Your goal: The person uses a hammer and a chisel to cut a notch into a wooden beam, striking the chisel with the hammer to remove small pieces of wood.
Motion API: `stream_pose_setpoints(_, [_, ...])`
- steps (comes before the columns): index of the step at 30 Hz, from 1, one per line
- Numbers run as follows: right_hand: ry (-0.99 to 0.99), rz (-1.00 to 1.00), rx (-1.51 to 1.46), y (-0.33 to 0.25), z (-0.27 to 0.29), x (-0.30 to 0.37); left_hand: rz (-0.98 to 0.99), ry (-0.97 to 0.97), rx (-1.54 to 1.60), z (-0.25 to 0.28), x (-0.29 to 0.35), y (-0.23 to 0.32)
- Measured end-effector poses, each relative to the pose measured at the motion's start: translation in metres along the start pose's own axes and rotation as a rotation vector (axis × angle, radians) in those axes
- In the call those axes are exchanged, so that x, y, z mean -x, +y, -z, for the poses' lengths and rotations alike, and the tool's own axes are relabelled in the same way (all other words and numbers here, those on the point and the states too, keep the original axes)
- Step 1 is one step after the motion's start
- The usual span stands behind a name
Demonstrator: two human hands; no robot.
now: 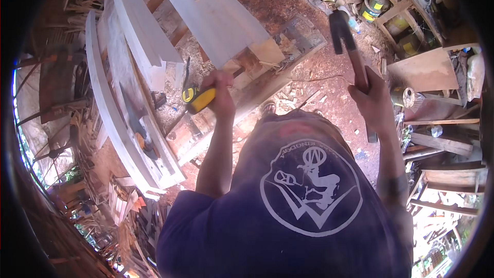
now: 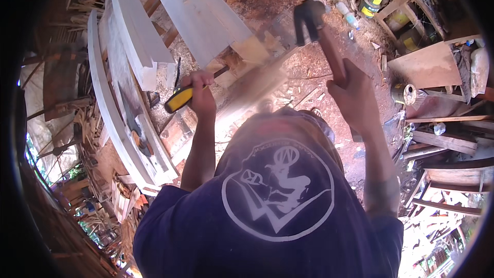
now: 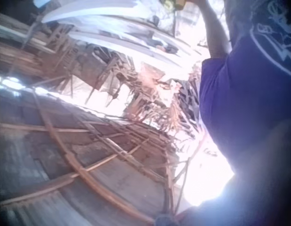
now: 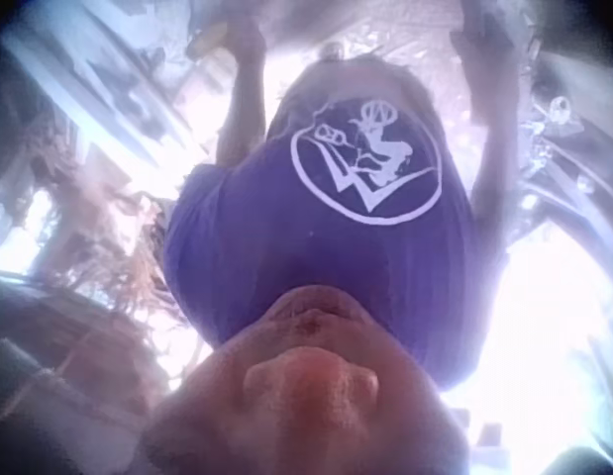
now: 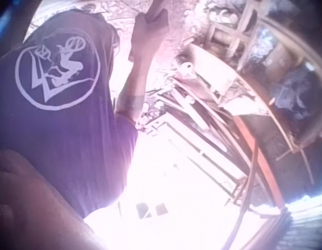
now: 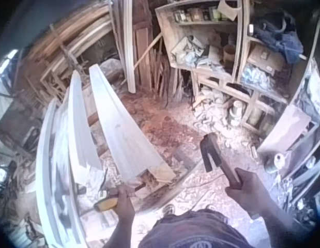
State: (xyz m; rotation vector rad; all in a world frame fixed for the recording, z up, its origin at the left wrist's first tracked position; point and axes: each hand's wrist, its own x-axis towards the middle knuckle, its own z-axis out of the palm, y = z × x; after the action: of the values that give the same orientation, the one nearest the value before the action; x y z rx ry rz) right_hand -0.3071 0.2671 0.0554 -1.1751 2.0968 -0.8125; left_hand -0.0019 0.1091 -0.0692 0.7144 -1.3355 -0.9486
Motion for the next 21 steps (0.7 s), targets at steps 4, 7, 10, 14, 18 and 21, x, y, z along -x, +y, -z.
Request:
stream_pose_setpoints(4, [0.022,-0.091,-0.202,0.014,0.006,0.000,0.205,0.006,0.172,-0.001,-0.021,0.017])
stream_pose_setpoints(7, [0.040,-0.045,-0.205,-0.001,0.010,-0.007,0.227,-0.025,-0.046,-0.030,-0.051,0.022])
stream_pose_setpoints(10, [0.024,0.021,-0.172,-0.022,0.011,-0.013,0.174,-0.120,-0.234,-0.045,-0.077,0.013])
stream_pose_setpoints(14, [0.015,0.214,0.029,-0.058,0.017,-0.023,0.284,-0.022,-0.161,-0.057,-0.086,0.014])
stream_pose_setpoints(18, [0.189,0.600,0.086,-0.102,0.033,-0.035,0.287,-0.012,-0.073,-0.050,-0.078,-0.001])
stream_pose_setpoints(21, [0.032,0.682,-0.113,-0.164,0.056,-0.025,0.308,0.095,-0.087,-0.045,-0.078,0.005])
